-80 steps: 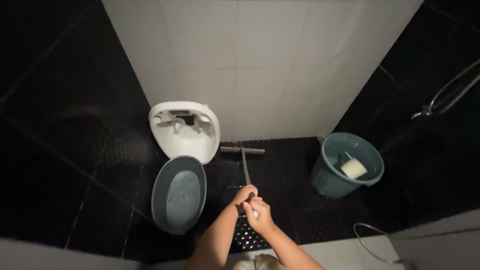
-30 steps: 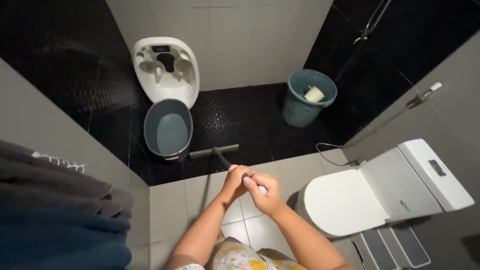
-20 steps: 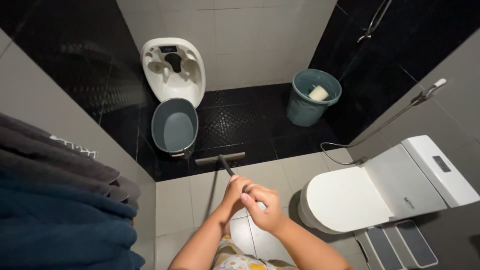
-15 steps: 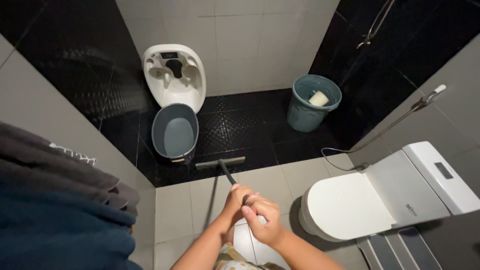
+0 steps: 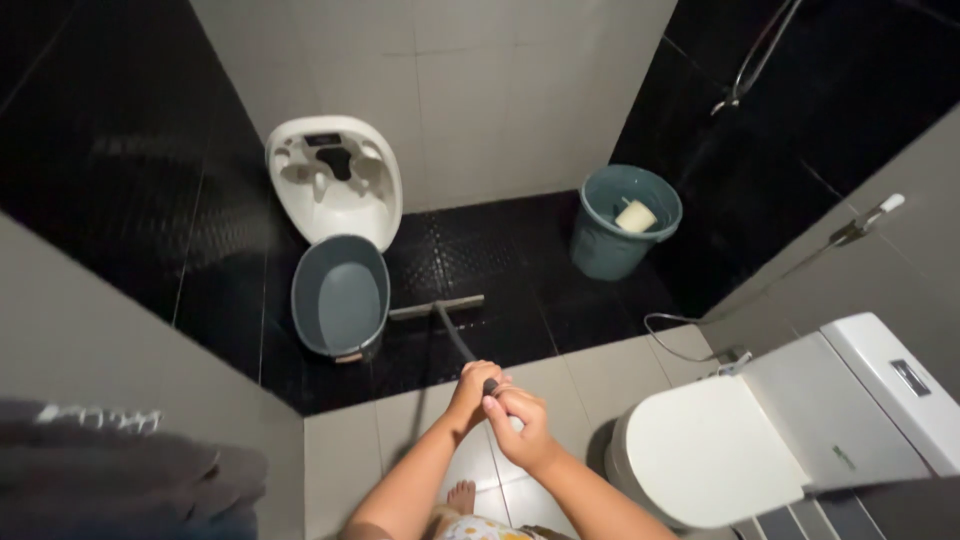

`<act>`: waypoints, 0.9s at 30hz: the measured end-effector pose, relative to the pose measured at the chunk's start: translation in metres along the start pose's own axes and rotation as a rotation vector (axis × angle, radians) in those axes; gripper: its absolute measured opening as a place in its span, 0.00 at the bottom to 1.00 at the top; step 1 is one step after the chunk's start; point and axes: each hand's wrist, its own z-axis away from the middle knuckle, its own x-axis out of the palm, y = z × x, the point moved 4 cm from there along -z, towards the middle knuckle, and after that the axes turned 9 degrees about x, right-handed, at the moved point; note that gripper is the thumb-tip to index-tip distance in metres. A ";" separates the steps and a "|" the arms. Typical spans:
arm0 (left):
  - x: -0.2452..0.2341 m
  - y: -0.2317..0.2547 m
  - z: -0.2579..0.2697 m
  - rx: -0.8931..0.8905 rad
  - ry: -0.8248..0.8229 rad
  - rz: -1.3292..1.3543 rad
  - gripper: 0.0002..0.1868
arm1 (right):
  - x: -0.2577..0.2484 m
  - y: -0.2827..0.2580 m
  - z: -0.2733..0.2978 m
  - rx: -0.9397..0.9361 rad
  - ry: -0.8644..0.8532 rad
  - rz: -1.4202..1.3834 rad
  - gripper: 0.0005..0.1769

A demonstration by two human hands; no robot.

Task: Cleaning the bathroom floor using a squeegee and water from a bidet spray.

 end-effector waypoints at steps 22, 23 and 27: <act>0.137 0.034 -0.049 -0.362 -0.226 0.835 0.11 | -0.119 -0.025 0.007 0.244 0.257 0.160 0.20; 0.145 0.046 -0.042 -0.521 -0.233 0.997 0.12 | -0.126 -0.034 0.017 0.249 0.269 0.169 0.21; 0.141 0.112 -0.029 -0.329 -0.297 0.656 0.13 | -0.137 -0.067 0.057 0.229 0.287 0.182 0.18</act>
